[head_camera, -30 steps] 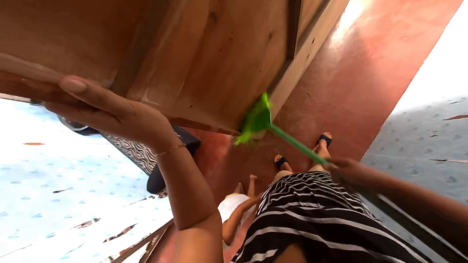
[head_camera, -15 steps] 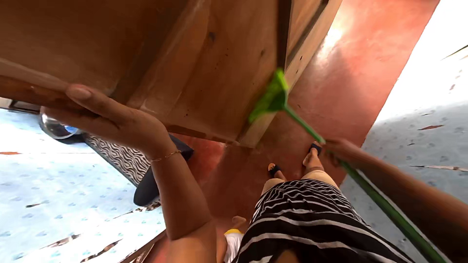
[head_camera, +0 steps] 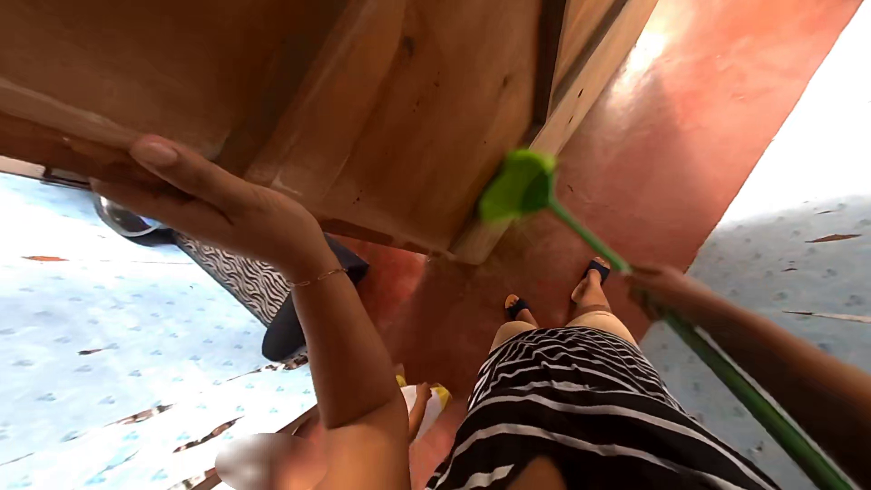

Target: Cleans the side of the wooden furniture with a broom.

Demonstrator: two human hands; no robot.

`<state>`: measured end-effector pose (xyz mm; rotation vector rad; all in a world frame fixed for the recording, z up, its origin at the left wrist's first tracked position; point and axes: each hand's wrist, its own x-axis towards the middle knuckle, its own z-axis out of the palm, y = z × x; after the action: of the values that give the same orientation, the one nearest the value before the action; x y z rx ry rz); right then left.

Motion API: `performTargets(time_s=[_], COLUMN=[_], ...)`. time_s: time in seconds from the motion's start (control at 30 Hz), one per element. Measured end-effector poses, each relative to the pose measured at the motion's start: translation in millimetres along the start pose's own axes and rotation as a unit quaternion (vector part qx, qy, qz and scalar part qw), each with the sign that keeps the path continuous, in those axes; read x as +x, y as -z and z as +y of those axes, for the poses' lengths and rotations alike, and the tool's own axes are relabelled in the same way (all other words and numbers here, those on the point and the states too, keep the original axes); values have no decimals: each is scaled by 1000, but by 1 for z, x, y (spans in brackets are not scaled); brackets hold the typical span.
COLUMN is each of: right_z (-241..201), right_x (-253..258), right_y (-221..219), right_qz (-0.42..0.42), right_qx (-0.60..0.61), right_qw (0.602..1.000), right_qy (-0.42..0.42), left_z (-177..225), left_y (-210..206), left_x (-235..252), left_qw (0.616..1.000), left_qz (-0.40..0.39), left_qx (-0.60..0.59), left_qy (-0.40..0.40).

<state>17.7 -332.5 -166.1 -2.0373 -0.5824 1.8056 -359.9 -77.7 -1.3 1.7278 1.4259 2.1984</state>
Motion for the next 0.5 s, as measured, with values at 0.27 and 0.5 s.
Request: performTargets(time_s=[0.27,0.5], right_z=[7,-2], right_x=[-99,-11], right_y=[-20,-15], right_qz=[-149,-36], right_qx=[-34,49], right_qw=[988,998], right_qy=[-20,10], left_z=[4,4], left_y=[-5,-2], left_x=[1,0], left_qw=[1000,1000], left_qz=[22,12], left_qx=[-1,-8], left_qy=[-3,-17])
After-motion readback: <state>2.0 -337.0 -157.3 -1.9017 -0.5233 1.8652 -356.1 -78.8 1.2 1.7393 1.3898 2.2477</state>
